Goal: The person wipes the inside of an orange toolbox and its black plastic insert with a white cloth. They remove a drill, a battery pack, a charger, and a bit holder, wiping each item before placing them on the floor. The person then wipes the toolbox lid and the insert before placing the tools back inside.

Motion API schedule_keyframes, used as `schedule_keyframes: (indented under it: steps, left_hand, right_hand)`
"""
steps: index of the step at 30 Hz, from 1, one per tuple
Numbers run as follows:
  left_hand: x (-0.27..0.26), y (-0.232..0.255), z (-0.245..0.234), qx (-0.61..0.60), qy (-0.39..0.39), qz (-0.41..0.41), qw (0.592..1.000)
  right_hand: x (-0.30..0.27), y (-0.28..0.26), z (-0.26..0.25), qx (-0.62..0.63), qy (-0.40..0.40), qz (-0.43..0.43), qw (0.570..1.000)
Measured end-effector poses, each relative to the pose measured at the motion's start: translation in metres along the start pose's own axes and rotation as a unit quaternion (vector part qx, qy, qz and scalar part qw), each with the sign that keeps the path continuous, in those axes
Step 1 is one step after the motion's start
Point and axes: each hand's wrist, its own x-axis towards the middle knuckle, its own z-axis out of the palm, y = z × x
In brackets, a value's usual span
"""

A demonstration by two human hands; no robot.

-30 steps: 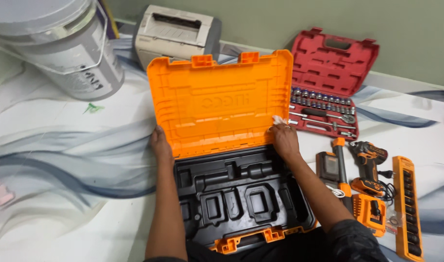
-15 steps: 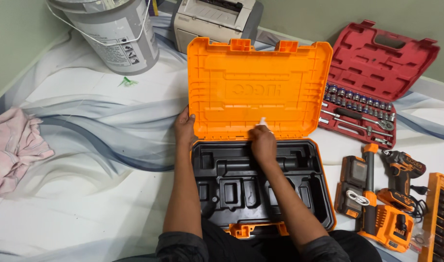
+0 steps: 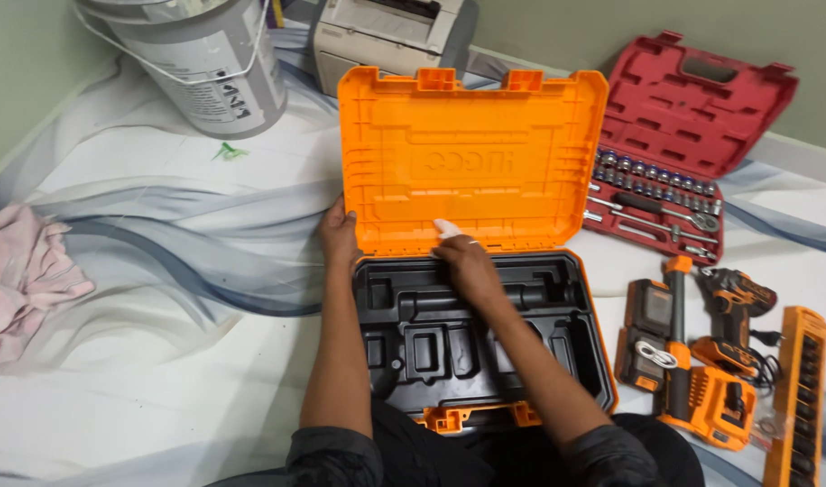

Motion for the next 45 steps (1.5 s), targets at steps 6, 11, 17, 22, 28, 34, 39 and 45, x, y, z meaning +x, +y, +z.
schedule_keyframes:
  steps: [6, 11, 17, 22, 28, 34, 39, 45]
  left_hand:
    - [0.004, -0.004, -0.004, -0.003, -0.01, -0.006, 1.0]
    - [0.003, 0.003, -0.001, 0.065, 0.008, -0.013, 0.998]
    - [0.007, 0.002, 0.0, 0.087, -0.001, -0.054, 0.995]
    - [0.016, 0.015, 0.011, 0.171, -0.011, -0.078, 0.982]
    - [0.028, 0.019, 0.04, 0.089, -0.047, -0.098, 0.99]
    - [0.04, 0.013, 0.048, 0.106, -0.016, -0.068, 0.992]
    - [0.037, 0.011, 0.047, 0.146, 0.001, -0.069, 0.987]
    - [0.022, 0.016, 0.041, 0.219, 0.037, -0.106, 0.969]
  right_hand:
    - [-0.056, 0.088, -0.082, -0.11, 0.019, 0.062, 0.992]
    - [-0.119, 0.142, -0.128, -0.118, 0.078, 0.233, 0.962]
    - [-0.167, 0.161, -0.144, 0.014, -0.141, 0.52, 0.842]
    - [-0.164, 0.164, -0.137, 0.005, -0.141, 0.493, 0.858]
    - [-0.169, 0.162, -0.134, -0.06, -0.078, 0.467, 0.879]
    - [-0.158, 0.152, -0.128, -0.071, -0.004, 0.461, 0.884]
    - [-0.16, 0.151, -0.129, -0.075, -0.062, 0.497, 0.863]
    - [-0.162, 0.155, -0.132, -0.062, -0.116, 0.491, 0.861]
